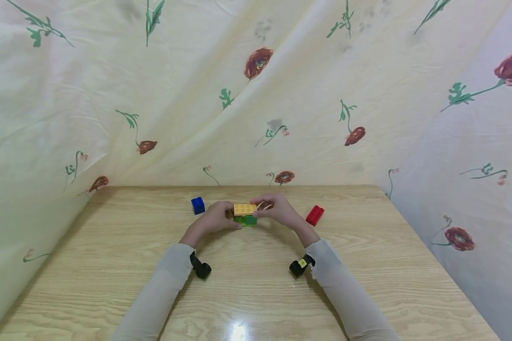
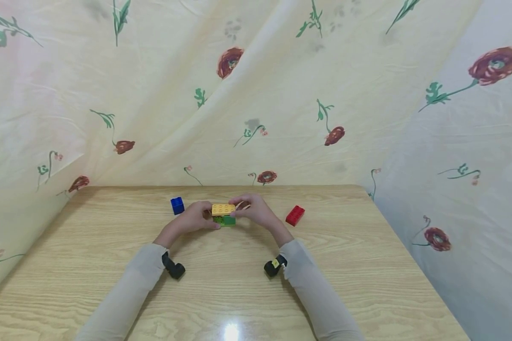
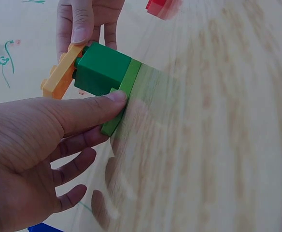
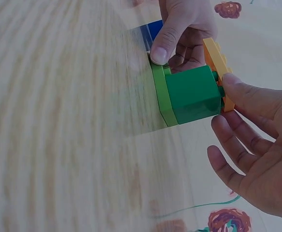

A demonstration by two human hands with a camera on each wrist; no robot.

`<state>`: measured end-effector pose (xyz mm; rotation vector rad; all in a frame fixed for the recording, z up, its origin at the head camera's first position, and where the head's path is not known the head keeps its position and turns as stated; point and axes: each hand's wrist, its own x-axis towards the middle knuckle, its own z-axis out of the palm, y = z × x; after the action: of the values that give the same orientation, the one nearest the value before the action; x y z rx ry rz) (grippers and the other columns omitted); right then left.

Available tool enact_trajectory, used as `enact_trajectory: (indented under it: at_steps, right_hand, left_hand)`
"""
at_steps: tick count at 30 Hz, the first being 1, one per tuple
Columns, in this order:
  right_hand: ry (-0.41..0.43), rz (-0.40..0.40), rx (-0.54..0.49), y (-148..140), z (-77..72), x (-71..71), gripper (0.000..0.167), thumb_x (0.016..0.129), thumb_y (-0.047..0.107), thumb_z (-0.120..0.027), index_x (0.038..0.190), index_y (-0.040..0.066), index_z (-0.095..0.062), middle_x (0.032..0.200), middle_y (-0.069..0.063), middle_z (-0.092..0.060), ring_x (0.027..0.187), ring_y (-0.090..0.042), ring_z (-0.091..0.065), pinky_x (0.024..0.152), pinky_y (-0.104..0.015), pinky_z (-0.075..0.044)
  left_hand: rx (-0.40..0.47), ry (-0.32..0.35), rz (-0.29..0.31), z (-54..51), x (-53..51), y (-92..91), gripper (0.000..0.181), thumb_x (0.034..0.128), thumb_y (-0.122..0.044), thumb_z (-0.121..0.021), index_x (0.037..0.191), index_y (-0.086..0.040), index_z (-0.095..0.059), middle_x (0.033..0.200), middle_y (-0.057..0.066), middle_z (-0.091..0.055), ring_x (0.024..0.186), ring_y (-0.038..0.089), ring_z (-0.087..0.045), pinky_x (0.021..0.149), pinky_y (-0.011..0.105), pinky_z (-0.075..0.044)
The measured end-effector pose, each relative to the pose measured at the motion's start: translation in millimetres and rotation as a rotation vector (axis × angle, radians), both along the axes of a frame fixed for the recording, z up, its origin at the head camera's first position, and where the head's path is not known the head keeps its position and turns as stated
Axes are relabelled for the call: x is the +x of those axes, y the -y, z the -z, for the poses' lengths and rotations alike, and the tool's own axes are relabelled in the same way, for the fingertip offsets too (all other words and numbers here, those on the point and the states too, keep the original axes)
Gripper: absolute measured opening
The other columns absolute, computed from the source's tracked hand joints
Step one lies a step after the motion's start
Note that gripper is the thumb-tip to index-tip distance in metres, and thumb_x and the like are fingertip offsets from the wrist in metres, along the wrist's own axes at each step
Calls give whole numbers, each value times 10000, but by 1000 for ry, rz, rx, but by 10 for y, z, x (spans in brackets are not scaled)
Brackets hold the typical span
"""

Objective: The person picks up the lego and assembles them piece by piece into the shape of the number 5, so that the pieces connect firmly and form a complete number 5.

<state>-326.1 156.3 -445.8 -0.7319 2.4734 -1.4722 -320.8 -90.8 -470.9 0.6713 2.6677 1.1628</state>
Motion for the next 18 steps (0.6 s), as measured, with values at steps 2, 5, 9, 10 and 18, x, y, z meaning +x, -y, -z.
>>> enact_trajectory:
  at_steps: [2,5,9,10,18]
  right_hand:
    - [6,-1,-2,-5,-4,1,354,898,118,-783,1245,73,-724,1260,-143,-692,1011,-244,-682,848,-407,-591]
    - [9,-1,1,-12,-4,-1,362,901,122,-780,1254,71,-719,1271,-142,-688,1018,-242,-682,854,-415,-590]
    - [16,3,12,-18,-12,3,368,908,130,-776,1264,61,-712,1282,-144,-684,1034,-259,-682,857,-404,-590]
    - [16,1,14,-21,-15,5,374,911,130,-772,1270,50,-705,1289,-154,-680,1042,-269,-682,858,-400,-590]
    - [33,-9,17,-29,-32,7,382,912,130,-771,1276,39,-700,1306,-162,-676,1047,-252,-682,835,-304,-580]
  left_hand:
    - [-2,-1,-1,-3,2,0,322,822,-203,-869,1072,-70,-717,994,34,-693,847,149,-560,767,294,-465]
    - [-7,-2,-4,-5,2,-1,295,823,-208,-869,1032,-73,-711,992,36,-686,846,152,-555,767,293,-465]
    - [-10,1,-7,-6,3,-3,270,825,-209,-867,989,-74,-700,989,39,-681,846,157,-548,764,293,-459]
    - [-11,1,-7,-7,4,-4,267,825,-209,-867,981,-74,-697,987,39,-680,844,158,-547,761,293,-458]
    - [-13,9,-12,-3,0,-7,254,829,-212,-864,952,-81,-685,979,29,-675,834,158,-545,746,293,-452]
